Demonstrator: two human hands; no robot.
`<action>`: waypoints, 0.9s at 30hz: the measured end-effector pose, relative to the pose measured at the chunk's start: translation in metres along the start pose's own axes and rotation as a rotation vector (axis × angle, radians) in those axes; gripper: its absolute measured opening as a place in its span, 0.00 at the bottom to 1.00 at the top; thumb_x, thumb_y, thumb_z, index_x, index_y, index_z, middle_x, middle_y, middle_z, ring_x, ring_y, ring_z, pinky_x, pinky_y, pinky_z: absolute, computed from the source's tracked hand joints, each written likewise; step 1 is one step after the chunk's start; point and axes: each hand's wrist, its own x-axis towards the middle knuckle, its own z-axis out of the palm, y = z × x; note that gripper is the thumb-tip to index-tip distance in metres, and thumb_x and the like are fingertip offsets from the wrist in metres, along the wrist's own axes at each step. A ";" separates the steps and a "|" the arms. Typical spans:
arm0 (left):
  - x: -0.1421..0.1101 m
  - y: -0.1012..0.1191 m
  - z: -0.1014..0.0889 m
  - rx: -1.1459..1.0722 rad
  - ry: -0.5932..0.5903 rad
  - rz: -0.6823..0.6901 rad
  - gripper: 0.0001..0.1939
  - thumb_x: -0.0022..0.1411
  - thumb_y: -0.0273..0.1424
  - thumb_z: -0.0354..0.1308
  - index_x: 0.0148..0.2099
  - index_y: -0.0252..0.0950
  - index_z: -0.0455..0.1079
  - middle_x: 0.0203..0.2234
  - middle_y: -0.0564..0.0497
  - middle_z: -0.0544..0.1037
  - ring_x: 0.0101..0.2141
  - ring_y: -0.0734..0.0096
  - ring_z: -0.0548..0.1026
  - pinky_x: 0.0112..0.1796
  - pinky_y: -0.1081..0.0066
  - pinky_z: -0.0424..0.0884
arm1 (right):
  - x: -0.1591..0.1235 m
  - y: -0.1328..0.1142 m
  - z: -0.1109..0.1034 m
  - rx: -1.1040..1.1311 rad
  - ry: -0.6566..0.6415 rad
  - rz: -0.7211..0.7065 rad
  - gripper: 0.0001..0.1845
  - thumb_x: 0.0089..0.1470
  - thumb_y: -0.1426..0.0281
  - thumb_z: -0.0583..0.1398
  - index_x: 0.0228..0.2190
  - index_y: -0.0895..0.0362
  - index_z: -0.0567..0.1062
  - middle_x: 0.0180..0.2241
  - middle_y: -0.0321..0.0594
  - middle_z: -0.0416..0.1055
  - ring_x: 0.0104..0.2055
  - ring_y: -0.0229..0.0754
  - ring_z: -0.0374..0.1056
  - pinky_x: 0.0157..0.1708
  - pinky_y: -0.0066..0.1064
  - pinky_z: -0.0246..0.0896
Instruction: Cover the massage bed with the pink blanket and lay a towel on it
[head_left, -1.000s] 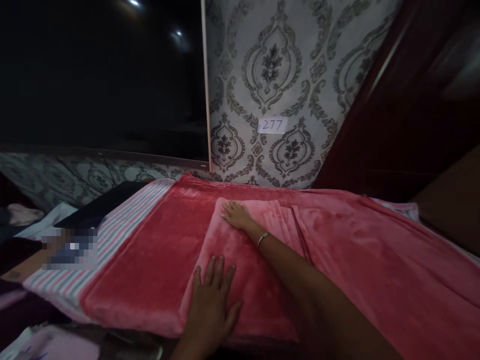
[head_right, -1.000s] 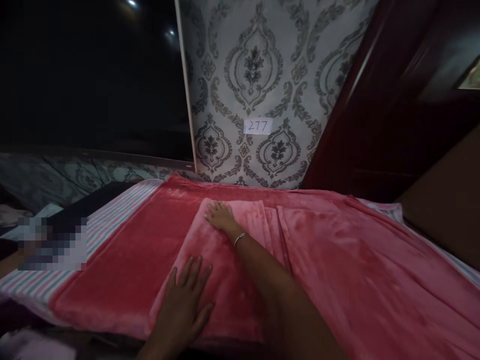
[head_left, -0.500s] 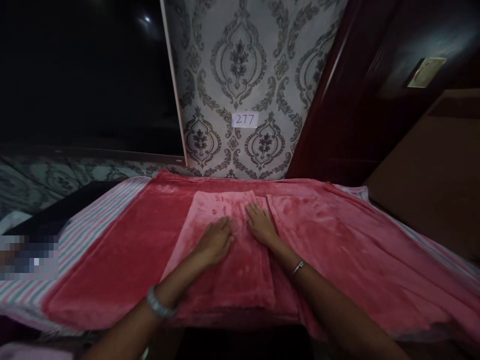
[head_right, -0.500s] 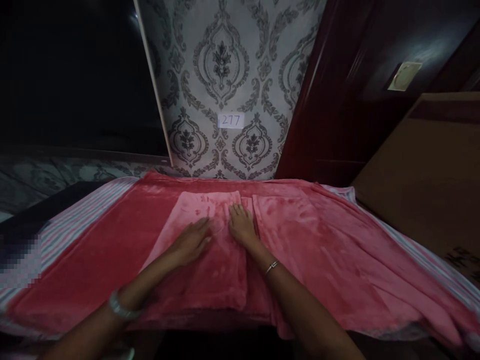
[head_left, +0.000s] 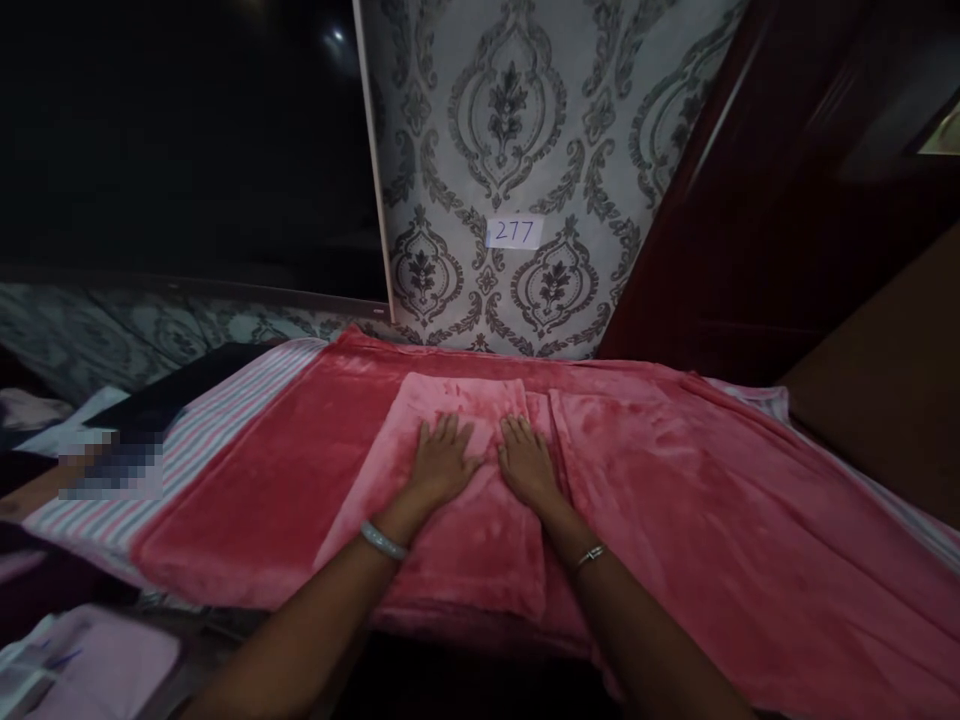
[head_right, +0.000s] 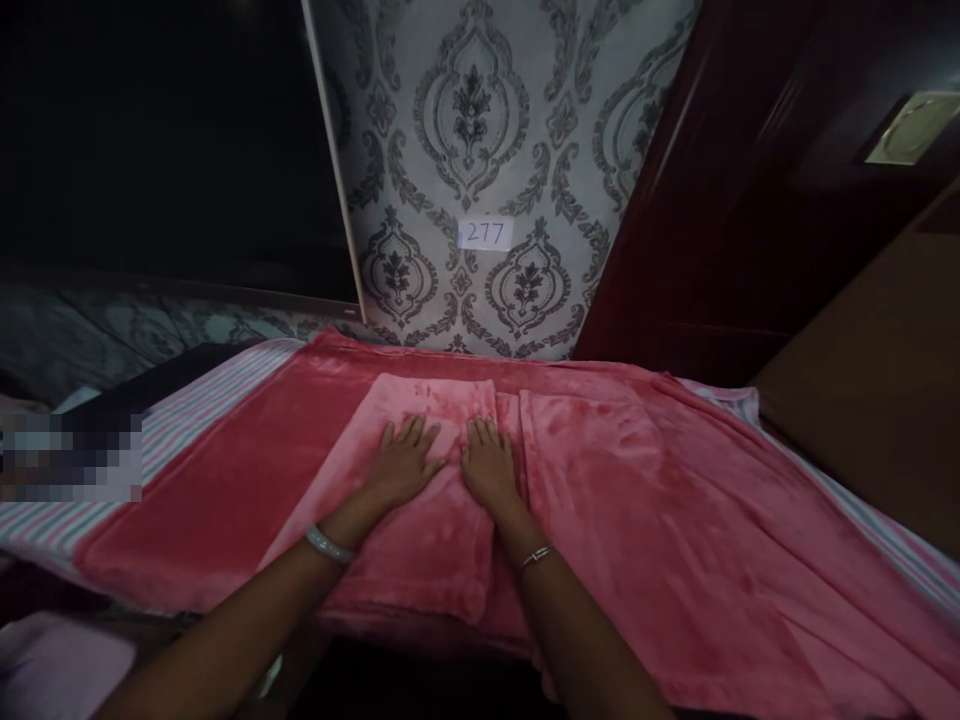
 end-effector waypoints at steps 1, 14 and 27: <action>0.000 -0.008 -0.004 0.023 -0.020 -0.055 0.36 0.72 0.50 0.42 0.72 0.34 0.55 0.71 0.36 0.52 0.71 0.49 0.47 0.67 0.41 0.41 | 0.000 -0.001 -0.001 0.004 -0.007 0.006 0.30 0.68 0.68 0.44 0.68 0.59 0.58 0.71 0.45 0.48 0.73 0.47 0.41 0.69 0.46 0.37; 0.004 -0.058 -0.038 0.004 -0.047 -0.364 0.33 0.72 0.41 0.40 0.73 0.30 0.50 0.72 0.37 0.49 0.71 0.46 0.47 0.65 0.40 0.48 | 0.016 0.002 -0.018 0.100 -0.035 0.019 0.31 0.65 0.69 0.47 0.68 0.61 0.58 0.71 0.48 0.50 0.73 0.48 0.43 0.68 0.48 0.43; 0.093 0.011 -0.016 -0.117 -0.095 0.034 0.30 0.72 0.35 0.41 0.72 0.35 0.53 0.71 0.39 0.53 0.71 0.54 0.49 0.67 0.42 0.45 | 0.070 0.008 -0.010 0.043 -0.082 0.032 0.31 0.67 0.69 0.44 0.69 0.59 0.55 0.72 0.45 0.47 0.74 0.48 0.37 0.68 0.55 0.40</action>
